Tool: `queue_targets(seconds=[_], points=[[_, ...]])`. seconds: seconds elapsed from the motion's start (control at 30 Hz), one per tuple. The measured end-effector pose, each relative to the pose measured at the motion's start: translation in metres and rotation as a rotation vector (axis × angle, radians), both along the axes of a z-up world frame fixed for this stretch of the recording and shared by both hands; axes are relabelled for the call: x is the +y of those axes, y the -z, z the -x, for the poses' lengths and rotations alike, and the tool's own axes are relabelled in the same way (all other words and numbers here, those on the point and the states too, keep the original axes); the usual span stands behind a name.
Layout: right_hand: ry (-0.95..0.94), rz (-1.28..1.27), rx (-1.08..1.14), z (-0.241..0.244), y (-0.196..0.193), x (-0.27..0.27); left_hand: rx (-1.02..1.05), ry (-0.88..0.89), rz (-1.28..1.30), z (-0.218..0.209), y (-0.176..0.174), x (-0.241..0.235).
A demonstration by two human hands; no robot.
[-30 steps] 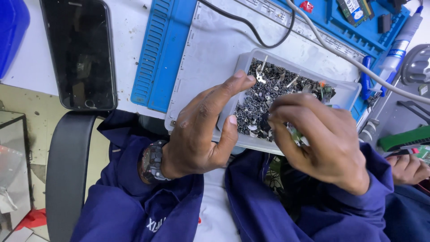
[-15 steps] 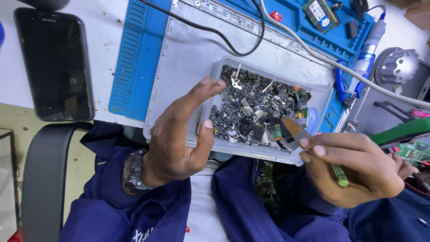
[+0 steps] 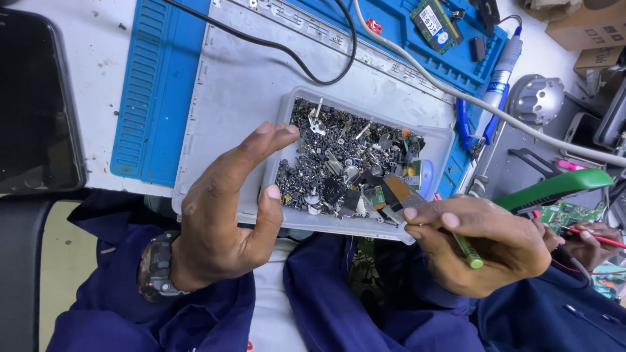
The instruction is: The person sorts through a container of electronic components and debris using a green-handled tool and their hands. They pick up and move various small parts, including circuit board fragments and metal pieces, within the container.
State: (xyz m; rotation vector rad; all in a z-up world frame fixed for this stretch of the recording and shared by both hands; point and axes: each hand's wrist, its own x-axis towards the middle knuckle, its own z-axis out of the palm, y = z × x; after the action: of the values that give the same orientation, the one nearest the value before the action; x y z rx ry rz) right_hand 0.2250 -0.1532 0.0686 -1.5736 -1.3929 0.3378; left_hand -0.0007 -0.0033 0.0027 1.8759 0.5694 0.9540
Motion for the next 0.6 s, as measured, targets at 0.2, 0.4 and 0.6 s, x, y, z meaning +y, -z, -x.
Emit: queue_targets(seconds=[0.2, 0.4, 0.6], points=[[-0.144, 0.062, -0.131, -0.012, -0.011, 0.003, -0.012, 0.0, 0.009, 0.0, -0.001, 0.0], [-0.278, -0.044, -0.181, -0.019, -0.01, 0.006, -0.013, 0.009, 0.006, 0.0, -0.001, 0.001], [-0.138, -0.064, -0.169, -0.01, -0.007, 0.001, -0.001, -0.004, 0.007, 0.0, -0.001, 0.0]])
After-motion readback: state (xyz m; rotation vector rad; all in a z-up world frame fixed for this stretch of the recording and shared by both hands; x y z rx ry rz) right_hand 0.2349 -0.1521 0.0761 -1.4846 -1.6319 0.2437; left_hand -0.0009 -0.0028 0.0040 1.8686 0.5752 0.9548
